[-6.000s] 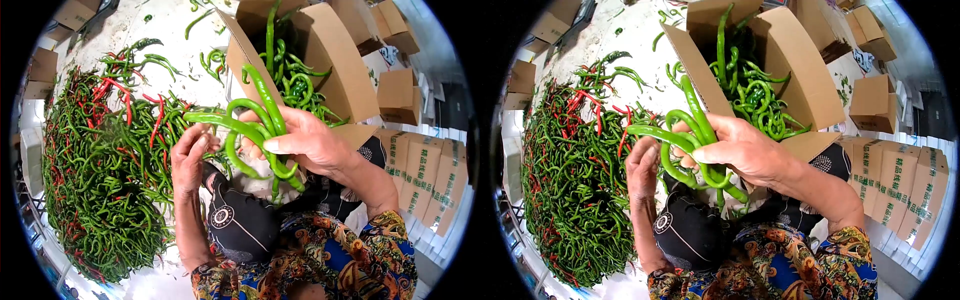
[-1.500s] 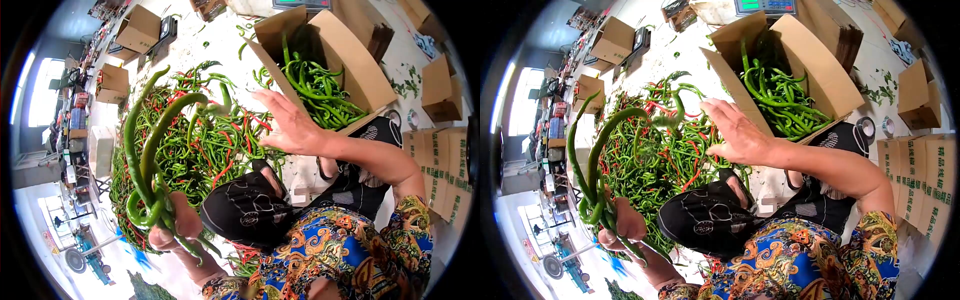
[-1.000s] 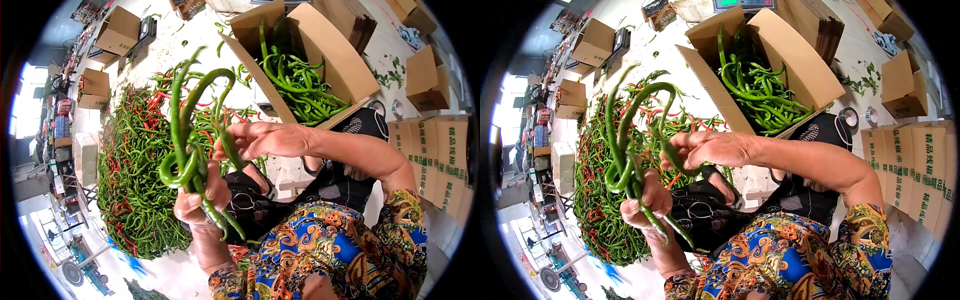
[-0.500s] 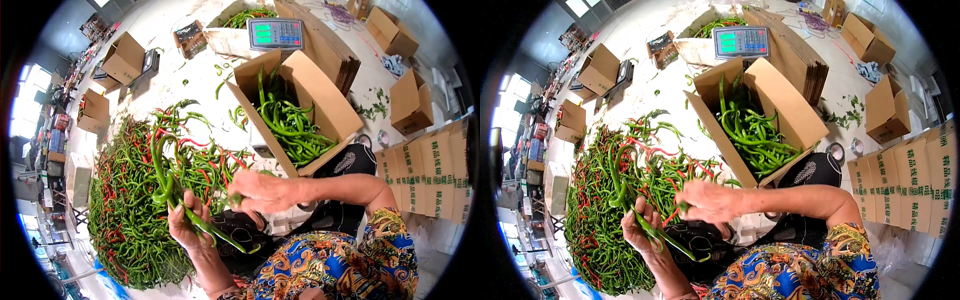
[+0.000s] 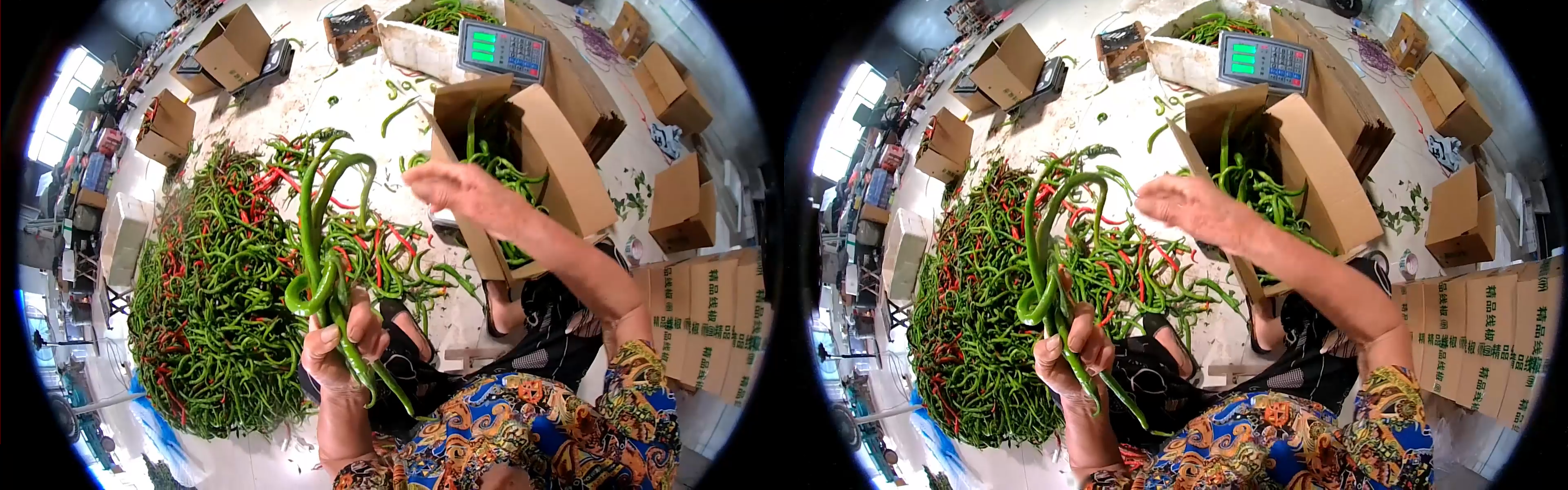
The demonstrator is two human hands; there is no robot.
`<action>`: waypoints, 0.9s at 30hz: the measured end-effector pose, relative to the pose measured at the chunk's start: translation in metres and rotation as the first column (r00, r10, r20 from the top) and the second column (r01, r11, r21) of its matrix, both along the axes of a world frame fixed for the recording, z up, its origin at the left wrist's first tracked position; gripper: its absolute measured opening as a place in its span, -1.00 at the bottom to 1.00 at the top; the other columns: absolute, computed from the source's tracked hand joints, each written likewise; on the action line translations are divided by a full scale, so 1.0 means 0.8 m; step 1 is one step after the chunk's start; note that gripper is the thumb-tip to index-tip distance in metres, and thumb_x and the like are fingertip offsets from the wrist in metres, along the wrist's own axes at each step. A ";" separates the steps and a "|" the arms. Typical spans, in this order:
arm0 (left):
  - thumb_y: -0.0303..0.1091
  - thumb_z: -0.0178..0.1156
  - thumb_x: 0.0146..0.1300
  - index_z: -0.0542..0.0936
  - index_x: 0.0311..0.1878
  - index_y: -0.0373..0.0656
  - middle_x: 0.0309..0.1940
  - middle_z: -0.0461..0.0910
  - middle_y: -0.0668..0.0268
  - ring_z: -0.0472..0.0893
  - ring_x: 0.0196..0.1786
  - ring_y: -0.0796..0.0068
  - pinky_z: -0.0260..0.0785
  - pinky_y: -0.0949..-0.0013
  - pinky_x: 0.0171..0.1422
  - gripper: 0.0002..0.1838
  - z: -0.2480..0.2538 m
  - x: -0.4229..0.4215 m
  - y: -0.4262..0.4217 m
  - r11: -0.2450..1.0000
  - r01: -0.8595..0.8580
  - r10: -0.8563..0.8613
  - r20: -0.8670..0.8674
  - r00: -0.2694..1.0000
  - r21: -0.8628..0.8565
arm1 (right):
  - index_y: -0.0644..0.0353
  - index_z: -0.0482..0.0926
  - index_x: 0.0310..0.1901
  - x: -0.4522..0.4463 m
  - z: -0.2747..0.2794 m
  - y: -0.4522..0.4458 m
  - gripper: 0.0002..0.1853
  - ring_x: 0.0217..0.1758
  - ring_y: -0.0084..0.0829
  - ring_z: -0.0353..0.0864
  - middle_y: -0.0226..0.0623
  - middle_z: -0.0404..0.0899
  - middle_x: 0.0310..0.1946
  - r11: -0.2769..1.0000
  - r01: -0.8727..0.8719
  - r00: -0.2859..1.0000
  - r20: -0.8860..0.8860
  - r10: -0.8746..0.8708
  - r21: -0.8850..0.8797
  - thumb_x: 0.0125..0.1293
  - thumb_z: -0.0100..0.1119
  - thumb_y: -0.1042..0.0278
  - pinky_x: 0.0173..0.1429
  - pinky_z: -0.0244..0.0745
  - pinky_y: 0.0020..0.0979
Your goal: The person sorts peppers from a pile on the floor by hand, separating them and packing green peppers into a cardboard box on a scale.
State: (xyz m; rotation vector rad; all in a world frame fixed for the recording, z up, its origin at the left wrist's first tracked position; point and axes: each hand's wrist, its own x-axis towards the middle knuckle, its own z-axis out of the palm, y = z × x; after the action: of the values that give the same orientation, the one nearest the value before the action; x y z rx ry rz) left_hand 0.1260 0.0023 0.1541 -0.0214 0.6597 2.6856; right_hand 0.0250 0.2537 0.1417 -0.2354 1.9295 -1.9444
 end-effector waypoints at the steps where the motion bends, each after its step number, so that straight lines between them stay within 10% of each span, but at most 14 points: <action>1: -0.27 0.19 0.09 0.17 0.40 -0.22 -0.56 0.29 0.37 0.20 -0.67 0.58 0.07 0.47 -0.65 -0.22 -0.001 0.001 0.001 1.000 0.024 -0.024 0.000 1.000 0.005 | 0.23 0.34 0.35 0.011 -0.002 -0.012 -0.36 0.27 -0.43 0.42 -0.19 0.44 0.26 0.996 0.012 1.000 0.026 -0.010 -0.094 0.39 0.19 -0.01 0.28 0.37 -0.37; 7: -0.27 0.26 0.01 0.29 0.25 -0.25 -0.57 0.32 0.32 0.26 -0.66 0.55 0.16 0.49 -0.63 -0.30 0.007 0.004 0.015 0.982 0.029 -0.027 0.013 1.000 -0.186 | 0.36 0.30 0.27 0.050 0.024 -0.061 -0.34 0.13 -0.48 0.48 -0.17 0.46 0.09 0.917 0.340 0.940 0.042 -0.339 -0.209 0.36 0.24 0.02 0.20 0.41 -0.47; 16: -0.22 0.19 0.05 0.12 0.46 -0.23 -0.67 0.29 0.36 0.18 -0.74 0.56 0.15 0.48 -0.66 -0.12 -0.005 0.010 0.014 0.973 0.216 -0.217 0.004 0.976 0.086 | 0.25 0.38 0.19 0.060 -0.027 -0.047 -0.53 0.09 -0.56 0.49 -0.28 0.52 0.03 0.832 0.335 0.939 0.084 -0.334 -0.441 0.45 0.12 0.08 0.11 0.41 -0.49; 19: -0.17 0.17 0.07 0.12 0.46 -0.25 -0.69 0.27 0.38 0.16 -0.75 0.57 0.09 0.47 -0.68 -0.13 -0.005 0.008 0.018 0.976 0.216 -0.217 0.029 0.976 0.040 | 0.20 0.56 0.07 0.069 0.000 -0.036 -0.69 -0.18 -0.61 0.61 -0.33 0.67 -0.19 0.828 0.239 0.971 0.108 -0.214 -0.507 0.52 0.00 0.18 0.00 0.49 -0.55; 27: -0.22 0.18 0.07 0.18 0.39 -0.22 -0.63 0.28 0.36 0.23 -0.71 0.55 0.10 0.46 -0.67 -0.21 -0.001 0.007 0.026 0.982 0.152 -0.152 0.002 0.988 -0.109 | 0.29 0.45 0.18 0.093 0.012 -0.013 -0.50 -0.09 -0.57 0.61 -0.24 0.62 -0.04 0.829 0.267 0.962 0.191 -0.197 -0.492 0.50 -0.02 -0.02 -0.01 0.50 -0.53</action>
State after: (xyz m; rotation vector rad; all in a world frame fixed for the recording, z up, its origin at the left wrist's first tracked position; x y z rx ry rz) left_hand 0.1318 0.0234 0.1532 0.0084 0.7771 2.5022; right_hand 0.0991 0.2435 0.1513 -0.0067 1.3679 -2.5476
